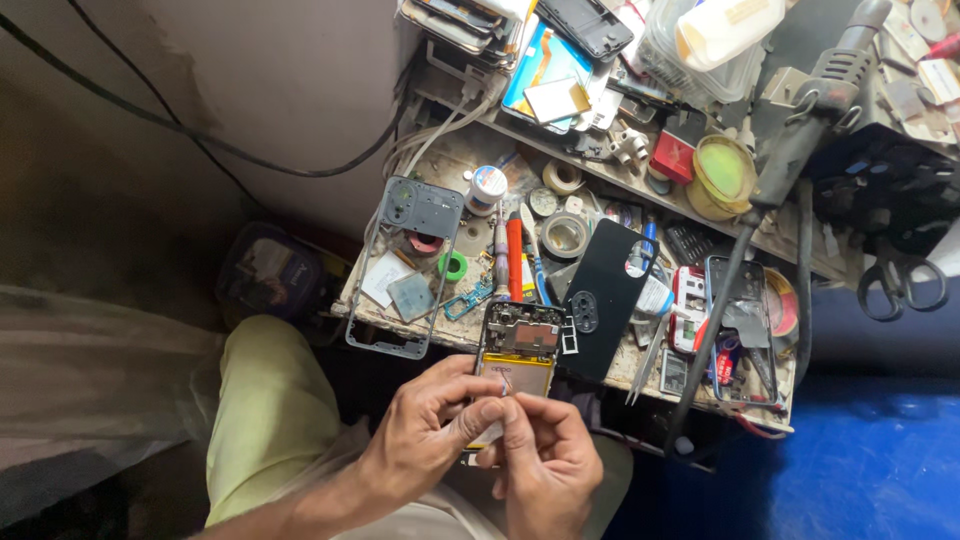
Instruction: The person disassembles a smartphone, removes the battery, and uses tweezers to adjust internal components. They then reassemble the phone and apply adhesive tape to the back cover.
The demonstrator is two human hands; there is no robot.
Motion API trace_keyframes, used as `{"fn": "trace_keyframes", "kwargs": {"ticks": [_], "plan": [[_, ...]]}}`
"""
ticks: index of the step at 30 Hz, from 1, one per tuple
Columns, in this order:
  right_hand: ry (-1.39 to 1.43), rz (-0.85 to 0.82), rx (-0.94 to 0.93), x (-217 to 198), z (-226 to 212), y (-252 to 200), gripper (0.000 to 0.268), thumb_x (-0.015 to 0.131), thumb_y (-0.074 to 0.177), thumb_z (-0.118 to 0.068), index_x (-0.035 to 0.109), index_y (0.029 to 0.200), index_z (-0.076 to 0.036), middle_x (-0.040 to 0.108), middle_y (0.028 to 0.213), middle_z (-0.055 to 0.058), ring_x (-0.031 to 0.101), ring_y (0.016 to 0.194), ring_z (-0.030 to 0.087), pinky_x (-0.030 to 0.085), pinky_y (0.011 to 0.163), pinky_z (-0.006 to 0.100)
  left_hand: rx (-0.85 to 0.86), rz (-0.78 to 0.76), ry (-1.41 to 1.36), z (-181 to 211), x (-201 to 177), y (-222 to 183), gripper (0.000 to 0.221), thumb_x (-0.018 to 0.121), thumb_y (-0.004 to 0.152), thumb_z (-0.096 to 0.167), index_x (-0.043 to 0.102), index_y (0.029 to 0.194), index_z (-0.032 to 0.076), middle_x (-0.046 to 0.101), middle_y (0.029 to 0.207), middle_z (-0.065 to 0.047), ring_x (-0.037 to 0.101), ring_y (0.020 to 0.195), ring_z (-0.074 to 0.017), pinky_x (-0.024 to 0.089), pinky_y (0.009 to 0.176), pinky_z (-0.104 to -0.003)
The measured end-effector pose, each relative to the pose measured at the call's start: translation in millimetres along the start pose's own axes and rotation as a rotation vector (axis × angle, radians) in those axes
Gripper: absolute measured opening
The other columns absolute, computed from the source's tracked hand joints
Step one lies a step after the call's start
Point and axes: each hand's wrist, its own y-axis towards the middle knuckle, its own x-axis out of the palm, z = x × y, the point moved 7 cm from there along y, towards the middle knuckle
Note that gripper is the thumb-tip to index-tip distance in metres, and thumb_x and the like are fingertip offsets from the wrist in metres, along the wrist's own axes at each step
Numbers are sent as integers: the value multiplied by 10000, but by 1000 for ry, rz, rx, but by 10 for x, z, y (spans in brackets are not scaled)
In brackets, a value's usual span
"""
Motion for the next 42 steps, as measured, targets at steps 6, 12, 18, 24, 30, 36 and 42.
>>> {"fn": "trace_keyframes", "kwargs": {"ticks": [6, 12, 18, 24, 30, 36, 42], "plan": [[-105, -83, 137, 46, 111, -27, 193, 693, 918, -138, 697, 1002, 35, 747, 661, 107, 613, 415, 106, 404, 319, 224, -66, 56, -113, -69, 6, 4, 229, 692, 968, 162, 758, 1009, -52, 649, 1106, -81, 699, 938, -125, 598, 782, -260], [-445, 57, -59, -152, -145, -50, 325, 807, 819, -123, 753, 1112, 7, 742, 650, 88, 590, 481, 84, 450, 414, 224, -109, 85, -50, -128, -36, 29, 186, 712, 942, 130, 768, 979, -43, 665, 1016, -49, 625, 823, -90, 512, 679, -247], [0, -170, -106, -360, -401, 433, 599, 762, 808, -141, 510, 1343, -44, 697, 1125, 20, 673, 1019, 92, 562, 867, 243, -171, -76, -198, -113, -9, -80, 187, 690, 977, 125, 746, 966, -53, 645, 1004, -46, 624, 849, -79, 527, 713, -244], [251, -394, 252, -135, 109, 459, 422, 733, 962, -75, 565, 1274, 155, 717, 1106, 159, 672, 987, 184, 526, 894, 336, -105, -158, 3, 48, -21, -137, 178, 678, 965, 131, 718, 996, -40, 709, 1119, -56, 670, 870, -81, 563, 714, -239], [250, -326, 204, -92, 61, 297, 585, 727, 830, -41, 513, 1373, -60, 728, 1117, 72, 690, 1029, 150, 544, 921, 296, -180, -86, -30, 16, -165, -104, 181, 638, 964, 141, 721, 984, -19, 731, 1256, -67, 734, 881, -93, 625, 752, -258], [140, -305, 225, -49, 24, 248, 602, 776, 797, -20, 579, 1366, -31, 749, 1088, 123, 719, 978, 161, 571, 875, 296, -155, -40, 41, -52, -173, -137, 187, 669, 964, 150, 732, 1001, -22, 752, 1126, -96, 715, 866, -107, 611, 713, -271], [122, -183, 282, -109, 273, 246, 530, 809, 768, 16, 630, 1266, -2, 766, 971, 126, 724, 857, 148, 594, 783, 283, 11, -23, 246, 32, -168, -178, 178, 688, 962, 150, 729, 1011, -16, 751, 1095, -100, 752, 880, -143, 615, 740, -270]]}}
